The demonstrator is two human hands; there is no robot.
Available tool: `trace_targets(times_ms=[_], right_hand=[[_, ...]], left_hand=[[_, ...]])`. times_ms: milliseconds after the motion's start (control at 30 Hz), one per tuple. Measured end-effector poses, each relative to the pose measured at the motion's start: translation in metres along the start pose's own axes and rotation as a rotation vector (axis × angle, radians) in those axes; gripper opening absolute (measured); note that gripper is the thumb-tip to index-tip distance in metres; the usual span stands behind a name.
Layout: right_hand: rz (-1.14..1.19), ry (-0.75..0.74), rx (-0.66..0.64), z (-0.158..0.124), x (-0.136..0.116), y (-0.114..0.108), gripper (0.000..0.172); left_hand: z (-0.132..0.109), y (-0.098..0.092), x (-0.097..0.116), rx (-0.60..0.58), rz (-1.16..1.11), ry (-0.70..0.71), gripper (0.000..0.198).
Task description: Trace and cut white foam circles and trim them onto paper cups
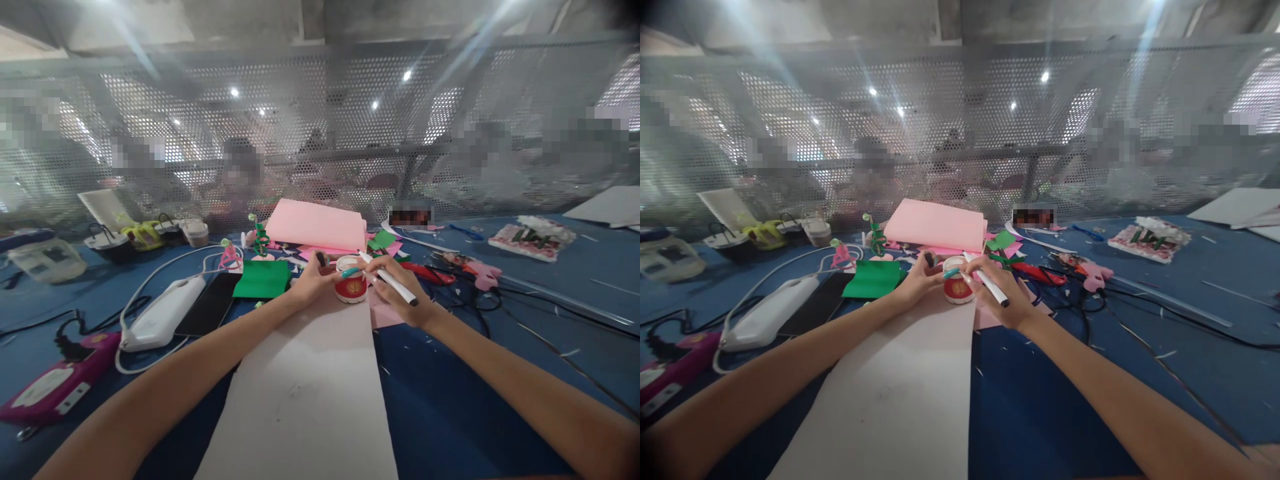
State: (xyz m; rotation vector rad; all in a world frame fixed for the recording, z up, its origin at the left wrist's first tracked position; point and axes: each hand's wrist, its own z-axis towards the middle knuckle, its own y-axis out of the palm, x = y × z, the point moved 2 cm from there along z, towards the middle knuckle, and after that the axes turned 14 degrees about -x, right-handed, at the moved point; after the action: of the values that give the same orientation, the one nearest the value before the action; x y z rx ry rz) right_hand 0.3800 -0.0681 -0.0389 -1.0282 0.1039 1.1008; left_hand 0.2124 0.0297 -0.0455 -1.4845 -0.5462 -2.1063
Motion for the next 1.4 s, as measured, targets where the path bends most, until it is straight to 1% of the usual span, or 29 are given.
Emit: trace_targets(times_ms=[133, 233, 333, 400, 467, 533, 567, 700, 767, 833, 967, 1133, 1267, 1400], right_hand=[[0.071, 0.037, 0.045, 0.0, -0.001, 0.002, 0.013], [0.113, 0.031, 0.127, 0.001, -0.002, 0.003, 0.015], [0.188, 0.002, 0.297, 0.003, -0.002, -0.001, 0.016], [0.282, 0.024, 0.432, 0.004, 0.002, -0.007, 0.018], [0.39, 0.073, 0.532, 0.004, 0.007, -0.014, 0.027], [0.47, 0.137, 0.593, 0.004, 0.013, -0.021, 0.038], [0.494, 0.17, 0.609, 0.004, 0.016, -0.024, 0.04], [0.523, 0.281, 0.642, 0.002, 0.024, -0.033, 0.031], [0.526, 0.306, 0.677, 0.001, 0.027, -0.035, 0.031], [0.531, 0.309, 0.701, 0.0, 0.027, -0.036, 0.032], [0.544, 0.3, 0.695, 0.002, 0.025, -0.036, 0.034], [0.487, 0.303, 0.751, 0.001, 0.024, -0.034, 0.037], [0.473, 0.308, 0.724, 0.001, 0.023, -0.03, 0.039], [0.497, 0.337, 0.697, 0.002, 0.021, -0.025, 0.041]], left_hand=[[0.002, 0.0, -0.005, 0.02, 0.052, -0.001, 0.057], [0.003, -0.002, -0.008, 0.038, 0.08, 0.011, 0.056], [0.003, -0.003, -0.009, 0.042, 0.084, -0.002, 0.055], [0.003, -0.003, -0.009, 0.045, 0.087, -0.019, 0.056], [0.003, -0.003, -0.009, 0.042, 0.079, -0.025, 0.056], [0.003, -0.002, -0.009, 0.034, 0.073, -0.026, 0.057], [0.003, -0.002, -0.009, 0.032, 0.076, -0.028, 0.058], [0.003, -0.002, -0.008, 0.032, 0.102, -0.051, 0.06], [0.002, -0.001, -0.008, 0.026, 0.097, -0.062, 0.06], [0.002, 0.0, -0.007, 0.021, 0.096, -0.064, 0.059], [0.001, 0.001, -0.005, 0.023, 0.098, -0.054, 0.057], [0.002, 0.001, -0.004, 0.06, 0.126, -0.055, 0.057], [0.001, 0.0, -0.004, 0.061, 0.159, -0.069, 0.057], [0.001, 0.0, -0.004, 0.066, 0.142, -0.078, 0.059]])
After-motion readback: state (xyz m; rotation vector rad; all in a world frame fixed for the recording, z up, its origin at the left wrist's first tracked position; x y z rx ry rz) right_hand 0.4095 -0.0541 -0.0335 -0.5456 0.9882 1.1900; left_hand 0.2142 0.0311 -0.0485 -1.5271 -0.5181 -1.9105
